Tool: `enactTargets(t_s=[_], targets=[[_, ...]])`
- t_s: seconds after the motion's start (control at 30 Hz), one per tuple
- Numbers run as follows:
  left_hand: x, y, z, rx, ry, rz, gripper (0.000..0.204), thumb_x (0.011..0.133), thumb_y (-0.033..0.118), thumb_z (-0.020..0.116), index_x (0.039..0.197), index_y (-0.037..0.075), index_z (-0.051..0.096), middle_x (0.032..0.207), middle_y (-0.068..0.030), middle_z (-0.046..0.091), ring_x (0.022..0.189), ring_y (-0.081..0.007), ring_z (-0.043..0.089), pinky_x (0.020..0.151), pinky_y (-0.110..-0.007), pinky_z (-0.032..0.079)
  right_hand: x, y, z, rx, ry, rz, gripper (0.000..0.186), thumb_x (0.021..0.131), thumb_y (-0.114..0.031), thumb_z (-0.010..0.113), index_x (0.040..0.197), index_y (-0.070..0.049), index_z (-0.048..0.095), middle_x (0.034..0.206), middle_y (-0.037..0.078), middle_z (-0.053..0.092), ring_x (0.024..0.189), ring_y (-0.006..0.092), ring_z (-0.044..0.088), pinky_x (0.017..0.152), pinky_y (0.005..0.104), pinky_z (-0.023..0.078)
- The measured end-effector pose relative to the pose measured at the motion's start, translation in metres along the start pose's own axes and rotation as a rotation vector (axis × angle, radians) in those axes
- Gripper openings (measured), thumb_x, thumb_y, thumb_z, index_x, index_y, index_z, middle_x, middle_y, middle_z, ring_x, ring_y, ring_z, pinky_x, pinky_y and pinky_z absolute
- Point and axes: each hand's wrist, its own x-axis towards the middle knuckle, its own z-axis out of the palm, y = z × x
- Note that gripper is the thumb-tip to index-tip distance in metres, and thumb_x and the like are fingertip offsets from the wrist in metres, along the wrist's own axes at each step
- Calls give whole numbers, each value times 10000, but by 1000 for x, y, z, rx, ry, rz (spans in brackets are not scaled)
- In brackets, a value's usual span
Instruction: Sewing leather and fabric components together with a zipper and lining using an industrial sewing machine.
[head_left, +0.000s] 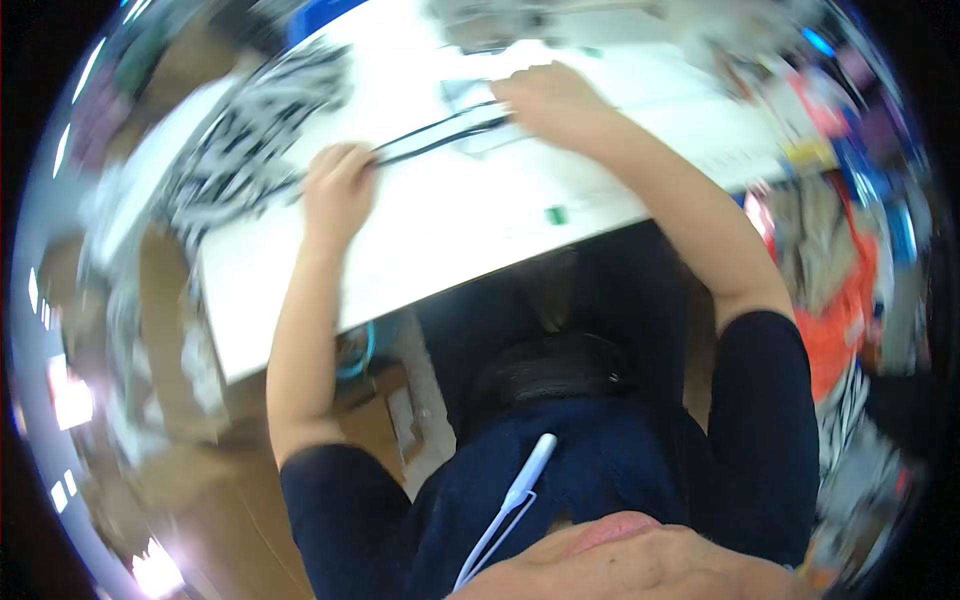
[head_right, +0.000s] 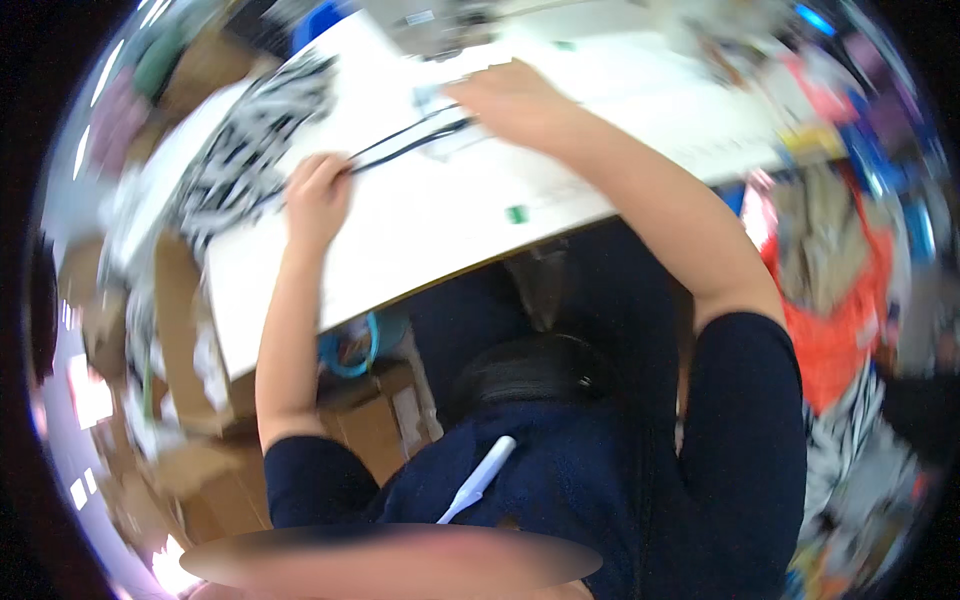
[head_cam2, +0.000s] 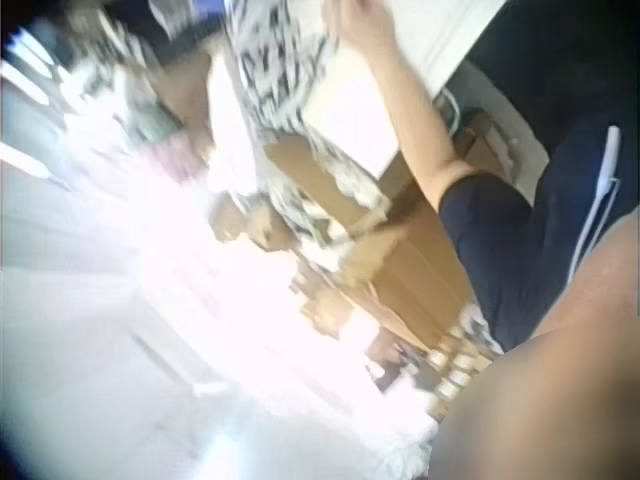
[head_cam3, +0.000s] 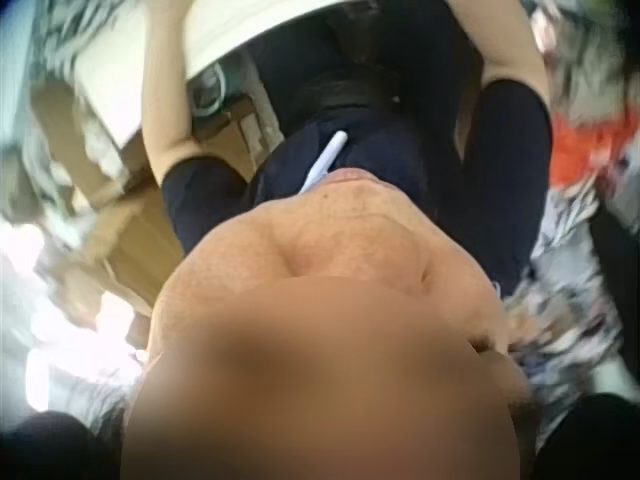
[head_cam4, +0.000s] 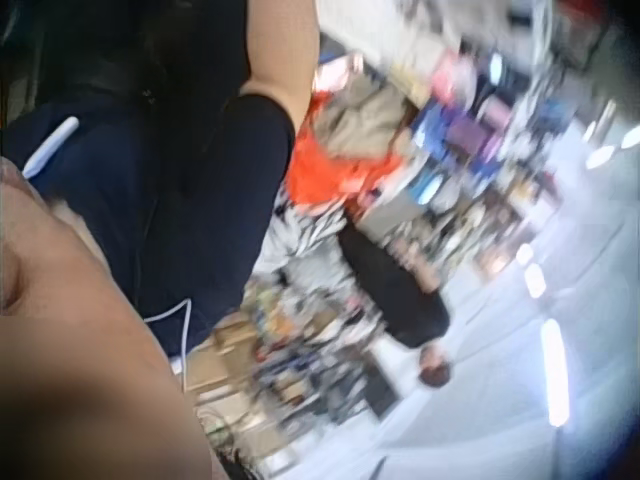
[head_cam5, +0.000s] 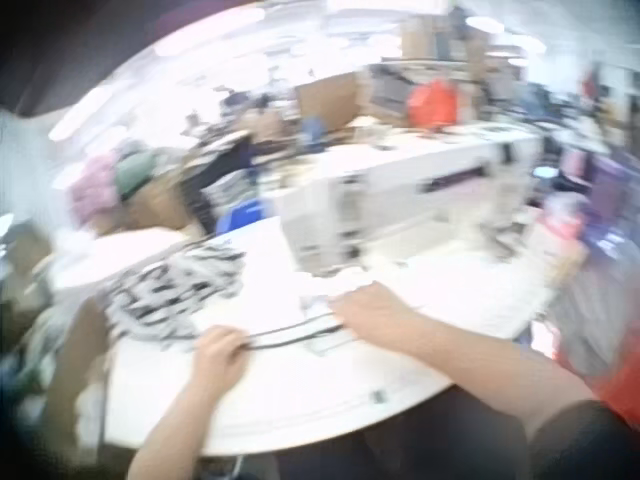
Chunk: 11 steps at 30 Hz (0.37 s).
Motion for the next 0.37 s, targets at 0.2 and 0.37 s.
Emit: enactTargets(t_s=[0.2,0.37], targets=[[-10,23,-8,101,-218,-88,222,885,48,597,1072,14,712,1118,-133,694,1017,-295,666,896,-364,516,-92,31,-43,64,131,154,258,838,-62,583,1074,-120,669,992,76,673,971,258,636,842,409,482],[-1,40,5,96,-302,-152,287,944,88,558,1198,7,663,1279,-149,629,1198,-293,597,991,-343,473,-212,83,-79,138,295,535,248,897,-225,611,1098,-112,701,1066,82,692,996,186,658,891,292,504]])
